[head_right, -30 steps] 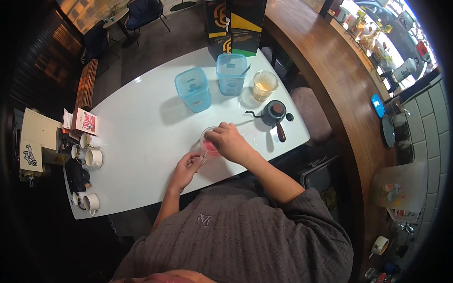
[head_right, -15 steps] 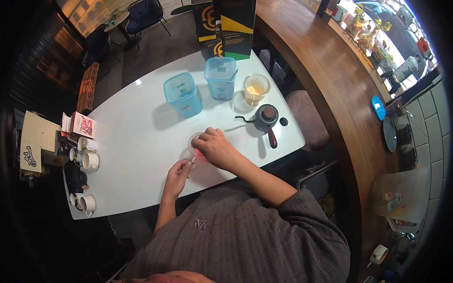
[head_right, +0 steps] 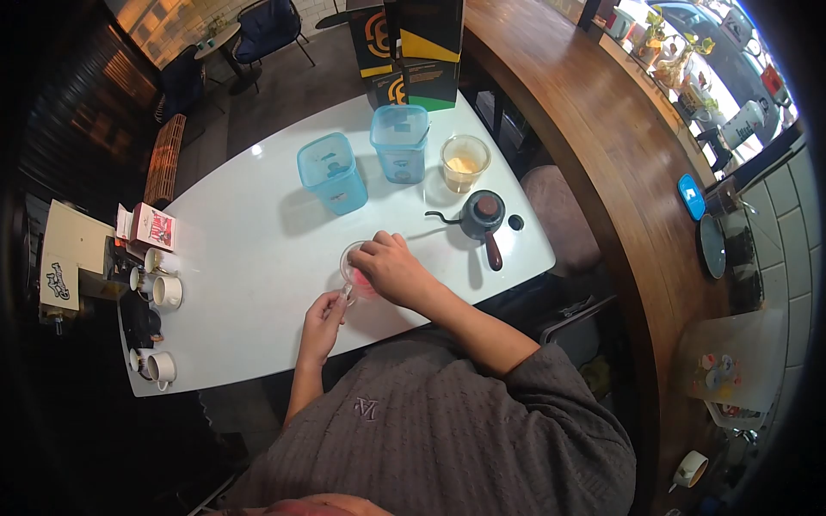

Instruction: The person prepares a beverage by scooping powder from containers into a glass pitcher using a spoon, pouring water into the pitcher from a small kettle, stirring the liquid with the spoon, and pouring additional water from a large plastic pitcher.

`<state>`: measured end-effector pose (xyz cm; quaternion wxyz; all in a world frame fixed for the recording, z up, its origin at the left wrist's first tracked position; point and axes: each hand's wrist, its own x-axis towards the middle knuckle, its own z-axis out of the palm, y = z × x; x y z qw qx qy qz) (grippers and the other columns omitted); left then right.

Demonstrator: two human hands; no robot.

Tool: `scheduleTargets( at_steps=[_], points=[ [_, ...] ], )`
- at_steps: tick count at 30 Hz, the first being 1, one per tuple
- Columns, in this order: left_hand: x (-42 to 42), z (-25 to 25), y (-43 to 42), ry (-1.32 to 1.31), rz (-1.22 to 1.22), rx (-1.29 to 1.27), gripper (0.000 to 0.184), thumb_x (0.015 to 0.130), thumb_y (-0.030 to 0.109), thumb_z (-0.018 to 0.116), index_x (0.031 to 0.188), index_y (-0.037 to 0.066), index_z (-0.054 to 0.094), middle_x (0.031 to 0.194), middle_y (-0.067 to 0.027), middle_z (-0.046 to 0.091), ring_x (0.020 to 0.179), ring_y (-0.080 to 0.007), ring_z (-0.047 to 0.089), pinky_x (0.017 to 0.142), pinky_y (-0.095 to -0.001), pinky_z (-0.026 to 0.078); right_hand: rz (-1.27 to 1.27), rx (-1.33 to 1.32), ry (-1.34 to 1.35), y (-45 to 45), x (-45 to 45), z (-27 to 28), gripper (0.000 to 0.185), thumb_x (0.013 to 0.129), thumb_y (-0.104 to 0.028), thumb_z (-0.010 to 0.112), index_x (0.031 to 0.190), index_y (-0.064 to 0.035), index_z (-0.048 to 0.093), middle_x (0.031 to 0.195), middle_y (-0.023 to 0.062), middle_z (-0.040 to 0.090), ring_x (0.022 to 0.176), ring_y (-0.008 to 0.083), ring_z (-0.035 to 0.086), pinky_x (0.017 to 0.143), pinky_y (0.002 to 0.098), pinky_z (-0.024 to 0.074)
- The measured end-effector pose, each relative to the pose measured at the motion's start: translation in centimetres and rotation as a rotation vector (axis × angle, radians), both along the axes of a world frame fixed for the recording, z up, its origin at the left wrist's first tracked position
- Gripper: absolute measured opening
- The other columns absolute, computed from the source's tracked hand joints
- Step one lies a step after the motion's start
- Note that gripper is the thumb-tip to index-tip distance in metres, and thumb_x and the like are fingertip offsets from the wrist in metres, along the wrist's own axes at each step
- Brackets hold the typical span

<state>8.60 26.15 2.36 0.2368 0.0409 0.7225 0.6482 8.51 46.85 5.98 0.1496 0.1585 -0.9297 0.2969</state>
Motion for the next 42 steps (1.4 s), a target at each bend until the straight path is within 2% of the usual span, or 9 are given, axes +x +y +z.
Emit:
scheduleTargets(
  at_steps=[6, 9, 21, 24, 27, 29, 36, 39, 42],
  points=[
    [-0.1, -0.4, -0.1, 0.011, -0.002, -0.001, 0.021, 0.094, 0.019, 0.059, 0.103, 0.000, 0.062, 0.082, 0.0035, 0.058, 0.071, -0.0034, 0.047, 0.065, -0.0190, 0.040, 0.061, 0.003, -0.111, 0.0, 0.4, 0.6, 0.010, 0.083, -0.014, 0.058, 0.091, -0.0080, 0.062, 0.091, 0.0062, 0.062, 0.088, 0.0260, 0.052, 0.077, 0.0386, 0.0382],
    [-0.2, -0.3, -0.1, -0.002, -0.012, 0.007, 0.021, 0.094, 0.020, 0.059, 0.103, 0.000, 0.062, 0.081, 0.0038, 0.057, 0.070, -0.0034, 0.047, 0.065, -0.0190, 0.040, -0.048, 0.113, -0.047, 0.3, 0.3, 0.7, 0.010, 0.083, -0.014, 0.058, 0.090, -0.0077, 0.061, 0.087, 0.0068, 0.061, 0.087, 0.0263, 0.052, 0.076, 0.0385, 0.0379],
    [-1.1, -0.6, -0.6, 0.003, -0.084, -0.007, 0.021, 0.093, 0.020, 0.060, 0.102, 0.001, 0.062, 0.079, 0.0046, 0.055, 0.070, -0.0032, 0.046, 0.064, -0.0189, 0.039, 0.005, -0.024, -0.082, -0.7, 0.9, 0.5, 0.012, 0.083, -0.010, 0.060, 0.094, -0.0077, 0.060, 0.090, 0.0058, 0.062, 0.087, 0.0254, 0.053, 0.076, 0.0370, 0.0388],
    [-1.2, -0.9, -0.8, 0.001, -0.105, 0.001, 0.021, 0.093, 0.020, 0.059, 0.102, 0.000, 0.061, 0.078, 0.0047, 0.055, 0.070, -0.0033, 0.046, 0.064, -0.0190, 0.039, -0.107, 0.123, -0.070, -0.8, 0.9, 0.4, 0.015, 0.082, -0.012, 0.058, 0.096, -0.0093, 0.061, 0.088, 0.0059, 0.060, 0.087, 0.0260, 0.052, 0.076, 0.0376, 0.0380],
    [-1.5, -1.2, -1.1, 0.000, -0.166, -0.025, 0.026, 0.095, 0.021, 0.057, 0.108, 0.000, 0.061, 0.089, 0.0001, 0.062, 0.072, -0.0050, 0.048, 0.065, -0.0203, 0.041, -0.158, 0.142, -0.016, -1.1, 0.8, 0.1, 0.016, 0.081, -0.011, 0.058, 0.097, -0.0100, 0.060, 0.090, 0.0055, 0.060, 0.088, 0.0262, 0.052, 0.077, 0.0374, 0.0382],
    [-1.5, -0.8, -1.0, -0.011, -0.147, 0.006, 0.022, 0.093, 0.020, 0.060, 0.101, 0.000, 0.061, 0.078, 0.0044, 0.054, 0.069, -0.0034, 0.046, 0.063, -0.0198, 0.039, -0.124, 0.066, 0.018, -1.5, 0.9, -0.2, 0.015, 0.082, -0.011, 0.057, 0.097, -0.0103, 0.059, 0.091, 0.0053, 0.059, 0.088, 0.0258, 0.051, 0.077, 0.0372, 0.0382],
    [-1.6, -0.6, -1.2, -0.008, -0.171, -0.031, 0.022, 0.093, 0.021, 0.060, 0.102, 0.000, 0.061, 0.077, 0.0042, 0.054, 0.068, -0.0033, 0.045, 0.063, -0.0197, 0.039, -0.069, -0.013, -0.068, -1.6, 1.5, 0.6, 0.015, 0.081, -0.011, 0.058, 0.096, -0.0105, 0.059, 0.091, 0.0044, 0.059, 0.089, 0.0252, 0.051, 0.077, 0.0370, 0.0382],
    [-1.8, -0.9, -1.4, -0.016, -0.185, -0.009, 0.022, 0.093, 0.020, 0.060, 0.102, 0.000, 0.061, 0.077, 0.0042, 0.054, 0.069, -0.0034, 0.046, 0.063, -0.0197, 0.039, -0.164, 0.065, -0.096, -1.5, 1.3, 0.6, 0.014, 0.081, -0.011, 0.059, 0.095, -0.0104, 0.059, 0.090, 0.0042, 0.059, 0.088, 0.0257, 0.052, 0.077, 0.0371, 0.0382],
    [-1.8, -0.9, -1.4, -0.015, -0.200, -0.005, 0.022, 0.093, 0.020, 0.061, 0.103, 0.000, 0.061, 0.077, 0.0042, 0.054, 0.069, -0.0035, 0.046, 0.063, -0.0195, 0.039, -0.222, 0.076, 0.016, -1.7, 1.1, 0.2, 0.012, 0.081, -0.011, 0.059, 0.094, -0.0099, 0.060, 0.089, 0.0044, 0.059, 0.088, 0.0264, 0.052, 0.077, 0.0372, 0.0383]
  ],
)
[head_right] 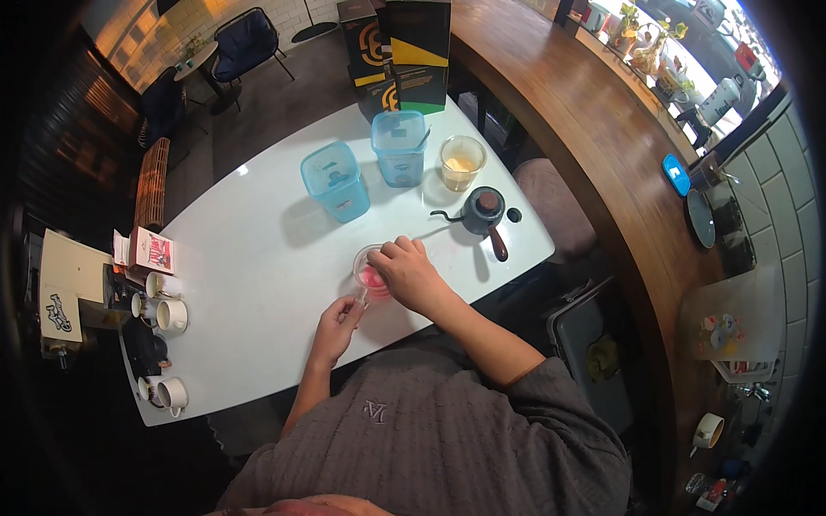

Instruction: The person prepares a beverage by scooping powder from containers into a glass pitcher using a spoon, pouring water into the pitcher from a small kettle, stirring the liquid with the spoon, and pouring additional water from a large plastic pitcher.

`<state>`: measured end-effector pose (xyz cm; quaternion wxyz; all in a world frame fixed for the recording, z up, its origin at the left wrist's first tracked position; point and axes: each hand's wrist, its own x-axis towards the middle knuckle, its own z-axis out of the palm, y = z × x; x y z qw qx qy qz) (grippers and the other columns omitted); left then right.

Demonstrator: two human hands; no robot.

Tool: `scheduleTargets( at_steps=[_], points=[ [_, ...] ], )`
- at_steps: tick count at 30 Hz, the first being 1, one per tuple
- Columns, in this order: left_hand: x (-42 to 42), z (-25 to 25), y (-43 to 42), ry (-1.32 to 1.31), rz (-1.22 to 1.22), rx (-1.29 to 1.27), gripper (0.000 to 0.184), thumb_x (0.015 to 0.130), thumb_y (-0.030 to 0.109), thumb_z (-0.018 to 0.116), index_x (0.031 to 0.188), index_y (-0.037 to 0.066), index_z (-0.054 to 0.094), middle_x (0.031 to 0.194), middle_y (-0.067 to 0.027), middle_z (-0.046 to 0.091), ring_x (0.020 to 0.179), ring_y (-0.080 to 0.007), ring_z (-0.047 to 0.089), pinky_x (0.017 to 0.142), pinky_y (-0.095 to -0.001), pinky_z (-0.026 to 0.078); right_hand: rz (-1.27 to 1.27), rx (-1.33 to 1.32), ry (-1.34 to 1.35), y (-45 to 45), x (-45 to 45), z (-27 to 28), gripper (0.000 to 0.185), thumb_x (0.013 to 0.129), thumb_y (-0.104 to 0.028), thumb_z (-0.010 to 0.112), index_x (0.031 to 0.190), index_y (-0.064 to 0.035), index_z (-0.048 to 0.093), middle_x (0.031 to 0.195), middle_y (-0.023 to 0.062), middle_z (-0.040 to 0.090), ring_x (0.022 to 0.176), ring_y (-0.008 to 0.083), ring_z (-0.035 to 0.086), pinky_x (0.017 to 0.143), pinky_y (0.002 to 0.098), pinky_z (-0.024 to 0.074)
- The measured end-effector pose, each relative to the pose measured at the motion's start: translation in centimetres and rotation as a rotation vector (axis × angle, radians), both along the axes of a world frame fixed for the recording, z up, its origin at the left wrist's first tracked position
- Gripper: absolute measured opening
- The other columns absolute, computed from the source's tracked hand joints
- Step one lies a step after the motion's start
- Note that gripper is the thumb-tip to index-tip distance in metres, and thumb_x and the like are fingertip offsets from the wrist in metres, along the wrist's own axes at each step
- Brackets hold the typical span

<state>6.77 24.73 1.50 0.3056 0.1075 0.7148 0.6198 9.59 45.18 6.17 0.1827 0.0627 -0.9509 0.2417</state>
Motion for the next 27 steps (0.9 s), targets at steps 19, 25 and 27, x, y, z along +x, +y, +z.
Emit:
scheduleTargets(
  at_steps=[19, 25, 27],
  points=[
    [-0.5, 0.8, -0.4, -0.008, -0.091, -0.027, 0.029, 0.093, 0.024, 0.060, 0.108, 0.000, 0.059, 0.081, 0.0026, 0.054, 0.072, -0.0051, 0.047, 0.066, -0.0202, 0.040, 0.024, -0.055, -0.018, -0.6, 0.2, 0.6, 0.018, 0.079, -0.009, 0.061, 0.096, -0.0108, 0.061, 0.091, 0.0037, 0.058, 0.089, 0.0240, 0.051, 0.078, 0.0362, 0.0386],
    [-0.3, 0.4, -0.7, 0.011, -0.103, -0.029, 0.030, 0.093, 0.022, 0.061, 0.111, -0.001, 0.057, 0.084, 0.0003, 0.056, 0.072, -0.0053, 0.050, 0.066, -0.0201, 0.042, 0.074, -0.064, -0.055, -0.9, 1.0, 0.4, 0.017, 0.079, -0.009, 0.060, 0.096, -0.0102, 0.061, 0.091, 0.0038, 0.058, 0.089, 0.0242, 0.052, 0.078, 0.0360, 0.0388],
    [0.0, 0.6, -0.8, 0.030, -0.091, -0.008, 0.030, 0.092, 0.020, 0.062, 0.112, -0.001, 0.056, 0.083, -0.0005, 0.058, 0.071, -0.0052, 0.052, 0.064, -0.0202, 0.044, 0.074, -0.052, -0.062, -1.0, 1.4, 0.7, 0.016, 0.080, -0.010, 0.060, 0.096, -0.0098, 0.061, 0.091, 0.0039, 0.058, 0.089, 0.0241, 0.052, 0.078, 0.0360, 0.0386]
  ],
)
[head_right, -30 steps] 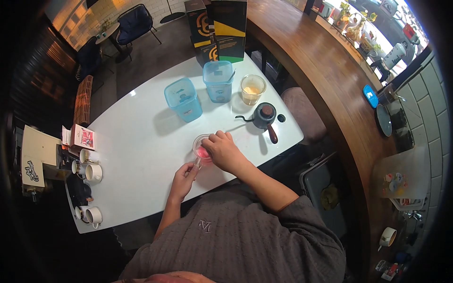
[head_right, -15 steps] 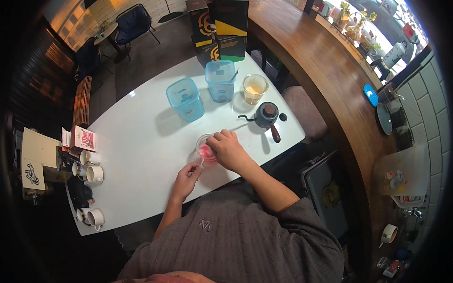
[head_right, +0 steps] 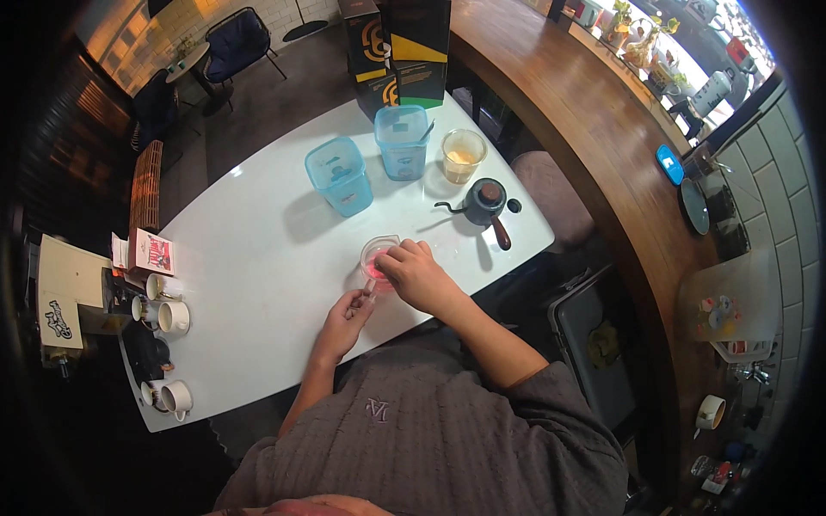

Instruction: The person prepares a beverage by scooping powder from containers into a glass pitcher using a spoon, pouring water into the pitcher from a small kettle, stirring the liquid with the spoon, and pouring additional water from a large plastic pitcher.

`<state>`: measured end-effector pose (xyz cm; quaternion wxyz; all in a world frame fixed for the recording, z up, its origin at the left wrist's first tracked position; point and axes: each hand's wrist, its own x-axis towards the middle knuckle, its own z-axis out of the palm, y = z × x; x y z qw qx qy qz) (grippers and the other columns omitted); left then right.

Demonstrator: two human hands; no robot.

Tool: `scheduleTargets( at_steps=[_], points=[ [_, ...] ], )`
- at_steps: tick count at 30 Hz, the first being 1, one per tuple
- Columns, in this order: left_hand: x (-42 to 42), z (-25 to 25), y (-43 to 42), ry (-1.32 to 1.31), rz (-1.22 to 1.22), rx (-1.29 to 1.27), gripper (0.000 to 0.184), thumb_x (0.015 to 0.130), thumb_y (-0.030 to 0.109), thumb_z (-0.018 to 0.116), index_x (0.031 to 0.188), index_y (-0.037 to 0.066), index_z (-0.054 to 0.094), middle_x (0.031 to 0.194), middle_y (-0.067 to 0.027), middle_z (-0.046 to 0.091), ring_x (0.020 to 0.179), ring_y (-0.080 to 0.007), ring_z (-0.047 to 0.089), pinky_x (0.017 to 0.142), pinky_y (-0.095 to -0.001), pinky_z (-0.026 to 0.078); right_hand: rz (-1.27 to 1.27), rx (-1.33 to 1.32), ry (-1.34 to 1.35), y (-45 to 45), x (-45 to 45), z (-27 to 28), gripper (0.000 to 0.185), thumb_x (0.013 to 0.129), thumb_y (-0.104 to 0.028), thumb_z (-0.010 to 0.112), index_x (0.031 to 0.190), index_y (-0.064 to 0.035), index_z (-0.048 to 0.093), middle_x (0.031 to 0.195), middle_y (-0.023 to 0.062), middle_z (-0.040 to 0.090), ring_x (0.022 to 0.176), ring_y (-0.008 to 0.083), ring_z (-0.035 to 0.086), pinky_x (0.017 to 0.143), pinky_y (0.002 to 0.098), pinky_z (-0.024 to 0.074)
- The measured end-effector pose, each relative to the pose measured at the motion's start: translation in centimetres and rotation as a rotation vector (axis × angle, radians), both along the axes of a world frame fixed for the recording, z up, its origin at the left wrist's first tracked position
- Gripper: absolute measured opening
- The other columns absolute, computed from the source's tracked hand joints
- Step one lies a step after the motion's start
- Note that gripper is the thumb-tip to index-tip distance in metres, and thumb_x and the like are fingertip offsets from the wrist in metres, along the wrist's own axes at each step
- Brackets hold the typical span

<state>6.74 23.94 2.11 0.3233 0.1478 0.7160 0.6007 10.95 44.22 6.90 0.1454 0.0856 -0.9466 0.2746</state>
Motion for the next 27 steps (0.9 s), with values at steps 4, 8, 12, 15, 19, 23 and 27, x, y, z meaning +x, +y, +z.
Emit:
scheduleTargets(
  at_steps=[4, 8, 12, 15, 19, 23, 27],
  points=[
    [0.4, 0.8, -0.8, -0.047, 0.027, 0.069, 0.036, 0.091, 0.019, 0.063, 0.119, 0.000, 0.052, 0.088, -0.0025, 0.056, 0.071, -0.0057, 0.051, 0.064, -0.0205, 0.044, -0.103, -0.022, 0.221, -0.3, 1.2, 1.9, 0.021, 0.075, -0.007, 0.065, 0.096, -0.0084, 0.062, 0.089, 0.0036, 0.059, 0.083, 0.0226, 0.052, 0.075, 0.0348, 0.0386],
    [0.5, 1.1, -2.4, -0.120, 0.034, 0.074, 0.036, 0.090, 0.018, 0.064, 0.119, 0.000, 0.052, 0.088, -0.0019, 0.054, 0.071, -0.0048, 0.049, 0.063, -0.0191, 0.042, -0.122, -0.003, 0.446, -1.1, 2.9, 1.5, 0.030, 0.070, -0.005, 0.069, 0.099, -0.0064, 0.063, 0.088, 0.0030, 0.060, 0.077, 0.0211, 0.054, 0.072, 0.0335, 0.0390],
    [0.7, 0.9, -4.1, -0.080, 0.050, 0.061, 0.035, 0.090, 0.018, 0.064, 0.118, 0.000, 0.052, 0.088, -0.0014, 0.053, 0.071, -0.0038, 0.049, 0.063, -0.0180, 0.041, -0.280, -0.097, 0.674, -2.3, 5.0, 2.5, 0.025, 0.069, -0.001, 0.068, 0.093, -0.0037, 0.065, 0.082, 0.0048, 0.061, 0.071, 0.0216, 0.054, 0.069, 0.0323, 0.0399],
    [0.9, 0.7, -5.0, -0.085, 0.058, 0.076, 0.034, 0.090, 0.019, 0.064, 0.117, 0.000, 0.053, 0.088, -0.0011, 0.052, 0.071, -0.0032, 0.048, 0.062, -0.0174, 0.041, -0.241, -0.084, 0.649, -3.3, 5.2, 1.5, 0.024, 0.067, 0.003, 0.066, 0.090, -0.0025, 0.066, 0.080, 0.0064, 0.062, 0.070, 0.0220, 0.054, 0.069, 0.0323, 0.0411],
    [0.8, 0.6, -5.9, -0.070, 0.016, 0.064, 0.033, 0.090, 0.019, 0.064, 0.115, 0.000, 0.054, 0.087, -0.0007, 0.052, 0.071, -0.0032, 0.047, 0.062, -0.0176, 0.041, -0.245, -0.106, 0.682, -4.4, 6.0, 1.3, 0.025, 0.068, 0.004, 0.066, 0.092, -0.0015, 0.066, 0.082, 0.0080, 0.062, 0.073, 0.0232, 0.056, 0.069, 0.0325, 0.0427],
    [1.1, 0.0, -6.6, -0.093, -0.004, 0.082, 0.032, 0.090, 0.019, 0.065, 0.113, 0.000, 0.055, 0.087, -0.0006, 0.052, 0.071, -0.0040, 0.047, 0.062, -0.0183, 0.041, -0.319, -0.120, 0.657, -5.6, 6.7, 0.5, 0.020, 0.072, 0.005, 0.064, 0.091, 0.0002, 0.065, 0.083, 0.0089, 0.063, 0.071, 0.0240, 0.057, 0.067, 0.0330, 0.0442],
    [1.3, -0.3, -6.6, -0.043, -0.012, 0.045, 0.032, 0.090, 0.021, 0.065, 0.112, 0.000, 0.055, 0.087, -0.0006, 0.053, 0.071, -0.0043, 0.048, 0.063, -0.0185, 0.041, -0.493, -0.431, 0.733, -6.2, 6.9, -1.3, 0.014, 0.084, 0.007, 0.055, 0.094, 0.0039, 0.064, 0.081, 0.0095, 0.064, 0.071, 0.0194, 0.058, 0.066, 0.0284, 0.0460]
  ],
)
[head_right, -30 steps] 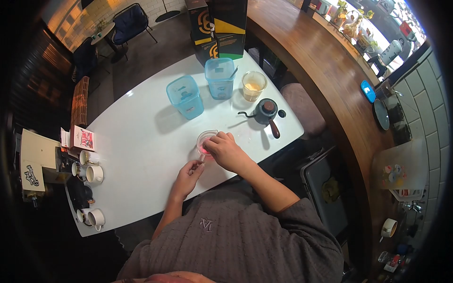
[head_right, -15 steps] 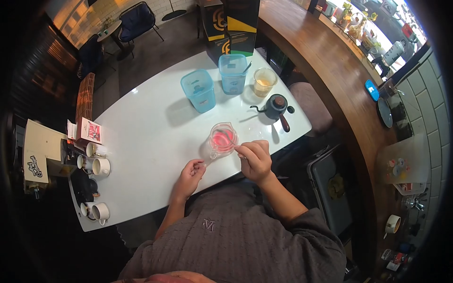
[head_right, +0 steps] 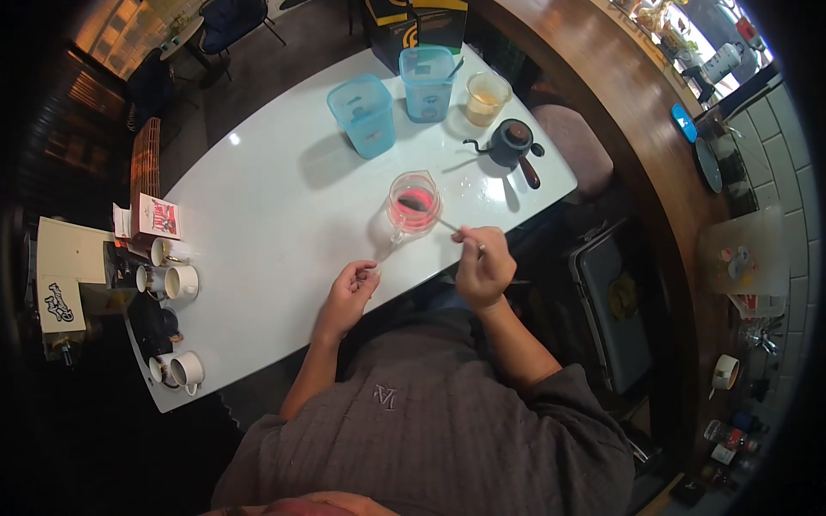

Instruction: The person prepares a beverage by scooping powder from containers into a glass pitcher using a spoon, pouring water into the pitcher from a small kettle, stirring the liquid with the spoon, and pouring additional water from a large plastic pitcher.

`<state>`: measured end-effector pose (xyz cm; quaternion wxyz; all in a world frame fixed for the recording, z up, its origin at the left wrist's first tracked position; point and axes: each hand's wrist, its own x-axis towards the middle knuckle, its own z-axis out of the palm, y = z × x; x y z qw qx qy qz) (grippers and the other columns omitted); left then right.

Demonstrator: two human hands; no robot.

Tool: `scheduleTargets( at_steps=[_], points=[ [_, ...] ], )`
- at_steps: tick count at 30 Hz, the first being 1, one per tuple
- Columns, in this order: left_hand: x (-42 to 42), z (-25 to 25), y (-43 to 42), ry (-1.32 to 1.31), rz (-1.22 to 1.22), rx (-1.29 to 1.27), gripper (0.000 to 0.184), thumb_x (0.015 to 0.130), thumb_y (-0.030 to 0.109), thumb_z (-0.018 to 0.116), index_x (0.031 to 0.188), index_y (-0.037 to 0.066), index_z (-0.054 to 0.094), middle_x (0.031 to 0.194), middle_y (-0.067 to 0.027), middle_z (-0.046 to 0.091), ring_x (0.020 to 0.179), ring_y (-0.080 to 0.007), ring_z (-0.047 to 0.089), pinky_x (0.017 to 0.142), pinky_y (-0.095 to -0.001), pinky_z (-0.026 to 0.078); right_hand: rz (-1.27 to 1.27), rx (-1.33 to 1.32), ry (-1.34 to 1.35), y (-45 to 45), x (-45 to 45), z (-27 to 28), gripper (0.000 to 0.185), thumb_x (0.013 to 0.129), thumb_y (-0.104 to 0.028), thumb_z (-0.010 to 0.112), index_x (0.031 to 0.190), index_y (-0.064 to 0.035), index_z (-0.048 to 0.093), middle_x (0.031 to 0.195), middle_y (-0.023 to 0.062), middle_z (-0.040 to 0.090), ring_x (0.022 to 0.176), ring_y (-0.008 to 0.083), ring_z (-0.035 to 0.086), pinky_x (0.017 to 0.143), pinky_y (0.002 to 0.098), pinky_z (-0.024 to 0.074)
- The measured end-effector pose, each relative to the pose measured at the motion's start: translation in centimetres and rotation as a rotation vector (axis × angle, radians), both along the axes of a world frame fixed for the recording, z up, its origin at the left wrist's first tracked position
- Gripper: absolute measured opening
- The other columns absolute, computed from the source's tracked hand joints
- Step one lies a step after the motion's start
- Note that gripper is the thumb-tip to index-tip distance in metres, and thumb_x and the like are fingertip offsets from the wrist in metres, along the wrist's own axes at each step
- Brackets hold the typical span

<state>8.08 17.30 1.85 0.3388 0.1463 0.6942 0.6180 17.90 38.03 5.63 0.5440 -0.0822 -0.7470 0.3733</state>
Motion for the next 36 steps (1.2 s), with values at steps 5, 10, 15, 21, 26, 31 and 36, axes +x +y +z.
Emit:
scheduleTargets(
  at_steps=[5, 10, 15, 21, 26, 31, 36],
  points=[
    [0.2, 0.0, 0.1, -0.051, 0.006, -0.051, 0.031, 0.092, 0.019, 0.060, 0.116, 0.000, 0.055, 0.096, -0.0018, 0.054, 0.078, -0.0060, 0.050, 0.072, -0.0200, 0.043, -0.074, -0.695, 0.028, 2.2, 1.2, -2.8, 0.017, 0.095, -0.006, 0.053, 0.103, 0.0061, 0.062, 0.084, 0.0080, 0.066, 0.074, 0.0083, 0.057, 0.064, 0.0194, 0.0416],
    [-0.2, 0.0, 1.8, -0.001, 0.084, -0.035, 0.033, 0.092, 0.026, 0.061, 0.115, 0.003, 0.056, 0.095, -0.0017, 0.056, 0.075, -0.0059, 0.050, 0.067, -0.0205, 0.043, 0.041, -0.893, 0.021, 4.2, 1.3, -4.2, 0.020, 0.095, -0.008, 0.054, 0.106, 0.0071, 0.062, 0.087, 0.0100, 0.068, 0.075, 0.0078, 0.059, 0.065, 0.0196, 0.0421],
    [-0.8, -0.5, 4.7, 0.068, 0.129, -0.062, 0.033, 0.092, 0.024, 0.062, 0.114, 0.002, 0.056, 0.101, -0.0042, 0.056, 0.072, -0.0067, 0.052, 0.064, -0.0215, 0.042, 0.103, -0.493, -0.250, 4.6, -0.7, -2.9, 0.013, 0.089, -0.006, 0.061, 0.098, 0.0019, 0.066, 0.082, 0.0089, 0.070, 0.074, 0.0114, 0.063, 0.067, 0.0242, 0.0470],
    [-0.2, 0.1, 7.2, 0.037, 0.172, -0.047, 0.032, 0.091, 0.023, 0.063, 0.113, 0.000, 0.056, 0.104, -0.0053, 0.057, 0.071, -0.0081, 0.053, 0.065, -0.0229, 0.043, 0.183, -0.033, -0.438, 6.8, -4.3, -0.5, 0.009, 0.085, -0.006, 0.065, 0.090, -0.0004, 0.068, 0.080, 0.0106, 0.067, 0.064, 0.0176, 0.057, 0.061, 0.0289, 0.0450],
    [0.5, 0.4, 8.0, 0.012, 0.236, -0.063, 0.031, 0.092, 0.024, 0.062, 0.111, 0.000, 0.057, 0.098, -0.0040, 0.060, 0.072, -0.0083, 0.053, 0.065, -0.0233, 0.043, 0.280, 0.079, -0.525, 7.7, -6.6, -1.4, 0.008, 0.083, -0.012, 0.065, 0.086, -0.0042, 0.065, 0.076, 0.0095, 0.061, 0.073, 0.0290, 0.055, 0.070, 0.0393, 0.0407],
    [1.0, 0.3, 8.3, 0.016, 0.311, -0.035, 0.031, 0.092, 0.025, 0.062, 0.110, 0.000, 0.058, 0.099, -0.0044, 0.061, 0.072, -0.0090, 0.053, 0.066, -0.0233, 0.043, 0.323, 0.260, -0.582, 8.3, -8.2, -1.7, 0.005, 0.086, -0.011, 0.059, 0.086, -0.0053, 0.059, 0.077, 0.0099, 0.054, 0.074, 0.0303, 0.051, 0.067, 0.0414, 0.0374],
    [1.5, 0.7, 8.6, 0.026, 0.343, -0.055, 0.033, 0.092, 0.025, 0.060, 0.113, 0.000, 0.057, 0.102, -0.0052, 0.061, 0.075, -0.0090, 0.054, 0.065, -0.0231, 0.042, 0.349, 0.305, -0.615, 8.9, -9.5, -2.4, 0.011, 0.090, -0.010, 0.053, 0.101, -0.0075, 0.054, 0.086, 0.0100, 0.055, 0.082, 0.0303, 0.051, 0.074, 0.0409, 0.0359]
  ],
)
